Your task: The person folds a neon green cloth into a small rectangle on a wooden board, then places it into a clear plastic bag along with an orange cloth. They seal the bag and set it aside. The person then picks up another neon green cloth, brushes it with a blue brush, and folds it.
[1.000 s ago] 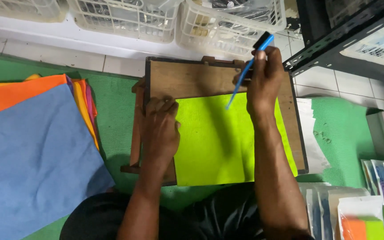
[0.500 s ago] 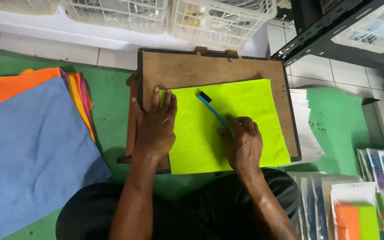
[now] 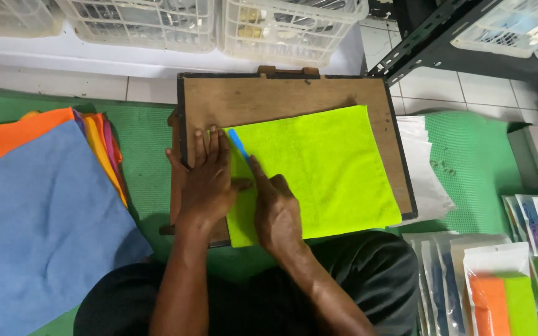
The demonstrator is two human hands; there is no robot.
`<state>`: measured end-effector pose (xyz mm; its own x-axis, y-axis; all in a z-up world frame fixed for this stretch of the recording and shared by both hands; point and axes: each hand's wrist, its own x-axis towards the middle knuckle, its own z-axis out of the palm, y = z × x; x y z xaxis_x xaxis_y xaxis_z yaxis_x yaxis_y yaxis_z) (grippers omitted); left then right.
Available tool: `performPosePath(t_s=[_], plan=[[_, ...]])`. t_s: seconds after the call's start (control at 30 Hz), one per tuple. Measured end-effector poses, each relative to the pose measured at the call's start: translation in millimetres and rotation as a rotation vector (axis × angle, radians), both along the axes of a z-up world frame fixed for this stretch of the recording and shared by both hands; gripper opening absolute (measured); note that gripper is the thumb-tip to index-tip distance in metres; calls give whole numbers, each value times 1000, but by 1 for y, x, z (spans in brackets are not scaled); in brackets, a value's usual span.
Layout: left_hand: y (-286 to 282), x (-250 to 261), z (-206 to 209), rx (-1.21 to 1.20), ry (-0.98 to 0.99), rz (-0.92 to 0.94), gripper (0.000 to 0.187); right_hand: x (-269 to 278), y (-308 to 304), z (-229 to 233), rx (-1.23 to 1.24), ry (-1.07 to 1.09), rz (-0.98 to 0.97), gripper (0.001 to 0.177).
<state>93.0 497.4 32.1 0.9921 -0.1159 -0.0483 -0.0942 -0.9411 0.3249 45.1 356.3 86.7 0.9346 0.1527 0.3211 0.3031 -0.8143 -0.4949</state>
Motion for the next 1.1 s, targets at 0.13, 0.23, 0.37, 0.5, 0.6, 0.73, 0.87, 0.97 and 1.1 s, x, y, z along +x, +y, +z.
performPosePath(t_s=[0.13, 0.23, 0.37, 0.5, 0.6, 0.73, 0.87, 0.97, 1.1], plan=[[-3, 1, -7, 127, 36, 33, 77, 7, 8, -3, -17, 17, 1, 41], [-5, 1, 0, 116, 84, 40, 100, 19, -38, -20, -245, 45, 0, 53], [-6, 3, 0, 90, 92, 81, 99, 66, -189, -62, -672, -239, -140, 33], [-9, 2, 6, 83, 121, 86, 99, 85, -224, -4, -444, -220, -495, 41], [-10, 6, 1, 196, 161, 77, 106, 56, -157, -28, -18, -160, -222, 18], [-2, 8, 8, 111, 191, 42, 106, 20, -41, -16, -835, -44, -44, 44], [-5, 5, 4, 136, 189, 69, 100, 35, -81, -26, -744, -215, -193, 41], [-6, 5, 5, 106, 166, 84, 98, 68, -159, -19, -987, -640, -408, 33], [-9, 5, 14, 92, 158, 79, 100, 91, -221, -7, -409, -391, -586, 20]])
